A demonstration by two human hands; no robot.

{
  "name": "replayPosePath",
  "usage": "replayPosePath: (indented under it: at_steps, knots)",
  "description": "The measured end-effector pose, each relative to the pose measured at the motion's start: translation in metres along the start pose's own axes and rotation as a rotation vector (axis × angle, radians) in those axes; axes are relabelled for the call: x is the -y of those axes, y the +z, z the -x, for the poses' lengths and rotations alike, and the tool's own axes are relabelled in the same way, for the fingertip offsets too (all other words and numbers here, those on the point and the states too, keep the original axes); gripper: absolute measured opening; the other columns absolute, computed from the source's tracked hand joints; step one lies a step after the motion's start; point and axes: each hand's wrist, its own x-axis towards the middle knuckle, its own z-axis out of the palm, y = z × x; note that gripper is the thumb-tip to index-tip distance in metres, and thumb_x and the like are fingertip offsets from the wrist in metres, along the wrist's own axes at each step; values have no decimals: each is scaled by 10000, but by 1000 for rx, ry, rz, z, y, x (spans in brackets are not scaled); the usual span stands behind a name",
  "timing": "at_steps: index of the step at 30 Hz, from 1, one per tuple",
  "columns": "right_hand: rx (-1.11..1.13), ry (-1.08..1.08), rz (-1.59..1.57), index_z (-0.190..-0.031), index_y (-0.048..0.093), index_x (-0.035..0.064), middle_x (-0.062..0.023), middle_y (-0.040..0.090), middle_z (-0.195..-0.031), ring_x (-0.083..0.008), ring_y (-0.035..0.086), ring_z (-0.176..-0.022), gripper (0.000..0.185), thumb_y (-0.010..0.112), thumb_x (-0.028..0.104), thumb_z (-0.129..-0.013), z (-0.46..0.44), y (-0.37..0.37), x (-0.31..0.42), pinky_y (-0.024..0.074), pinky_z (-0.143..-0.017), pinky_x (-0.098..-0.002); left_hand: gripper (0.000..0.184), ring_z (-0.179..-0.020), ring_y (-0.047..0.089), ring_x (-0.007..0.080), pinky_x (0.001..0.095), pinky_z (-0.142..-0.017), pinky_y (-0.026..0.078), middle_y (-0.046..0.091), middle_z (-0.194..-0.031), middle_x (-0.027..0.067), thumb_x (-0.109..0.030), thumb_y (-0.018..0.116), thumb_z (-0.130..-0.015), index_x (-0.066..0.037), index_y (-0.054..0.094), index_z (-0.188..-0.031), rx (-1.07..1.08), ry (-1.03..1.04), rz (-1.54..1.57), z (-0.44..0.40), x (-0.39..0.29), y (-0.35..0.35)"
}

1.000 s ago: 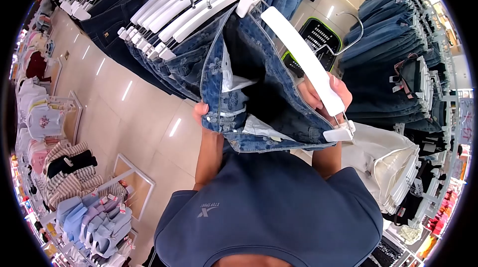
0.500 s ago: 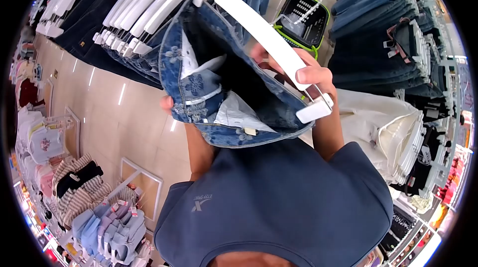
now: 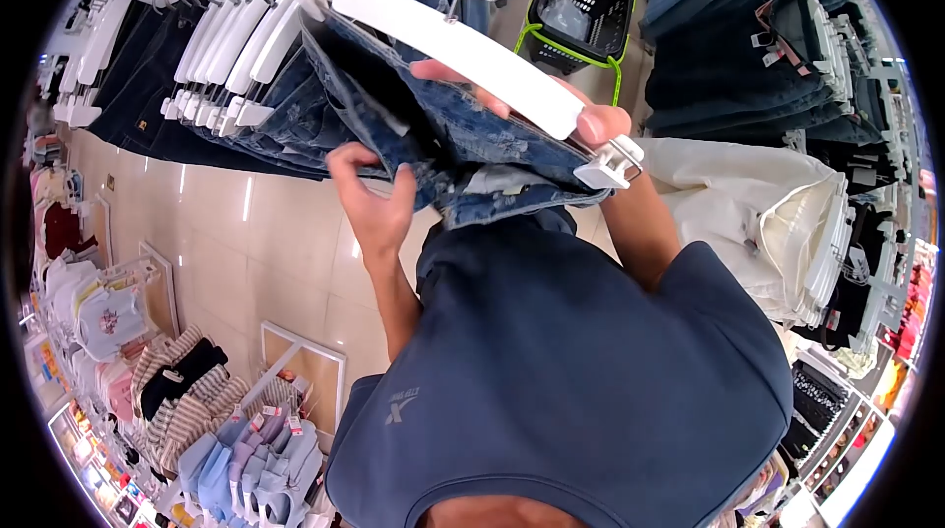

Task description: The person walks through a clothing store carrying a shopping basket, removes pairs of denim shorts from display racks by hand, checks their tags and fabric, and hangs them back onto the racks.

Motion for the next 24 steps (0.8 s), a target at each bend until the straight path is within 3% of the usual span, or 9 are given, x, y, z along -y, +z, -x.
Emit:
replayPosePath:
  at_steps: [2,5,8,11,12,14,15,19,24]
  knots:
    - [7,-4,102,-1313,289,56,-254,218,-1471,-300,329,-1327,998,779,414,-521,0,-8,-2,203,-1090,-368,322,-894,512,271,328,-795,406,520,-955,92,13,689,-610,-47,576,-905,-72,301,-297,3,-3,5]
    - [14,-52,467,-1032,548,-4,-251,345,-1389,-298,303,-1302,735,657,550,-561,3,-4,-3,204,-1015,-308,351,-1004,542,302,371,-861,431,571,-1035,120,77,659,-639,-26,615,-972,298,425,-133,5,-26,12]
    - [-78,9,516,-1015,535,-18,-173,460,-1235,-239,404,-1166,713,645,511,-550,8,6,1,265,-937,-270,187,-901,605,297,350,-776,480,606,-964,142,59,608,-750,3,624,-928,442,334,-12,12,-24,35]
    - [-106,45,538,-1015,525,-30,-93,480,-1065,-174,433,-1002,713,641,492,-543,14,7,5,290,-852,-240,158,-823,621,305,344,-734,490,618,-903,142,14,584,-802,7,624,-955,722,-41,92,18,-24,38]
    - [-122,46,543,-1016,521,-34,-68,482,-1009,-153,438,-947,715,639,488,-541,15,8,6,297,-823,-230,163,-805,623,306,345,-724,492,621,-884,137,1,583,-808,4,625,-966,780,-24,102,16,-25,38]
    - [-121,41,555,-1011,522,-33,-77,487,-1020,-162,439,-969,711,635,490,-544,19,5,7,295,-829,-234,176,-771,627,310,346,-703,496,627,-846,128,-24,582,-820,-2,627,-988,897,1,120,11,-32,34]
    - [-116,37,560,-1003,523,-31,-85,490,-1030,-169,438,-985,702,632,492,-548,21,4,7,293,-834,-238,213,-836,621,309,351,-743,490,623,-923,123,-43,596,-816,-24,627,-1026,1016,-47,101,8,-34,31]
    - [-130,1,532,-955,526,-18,-142,499,-1143,-215,418,-1102,653,624,489,-555,24,3,4,269,-884,-255,292,-1018,554,310,373,-876,440,584,-1073,130,-41,600,-798,-31,606,-1090,1134,151,96,10,-38,33]
    - [-64,-76,532,-913,531,-2,-214,453,-1290,-271,358,-1237,612,623,481,-549,18,-1,2,227,-953,-274,332,-1015,541,323,383,-885,431,594,-1057,139,-46,610,-785,-25,590,-1116,1180,220,96,11,-36,32]
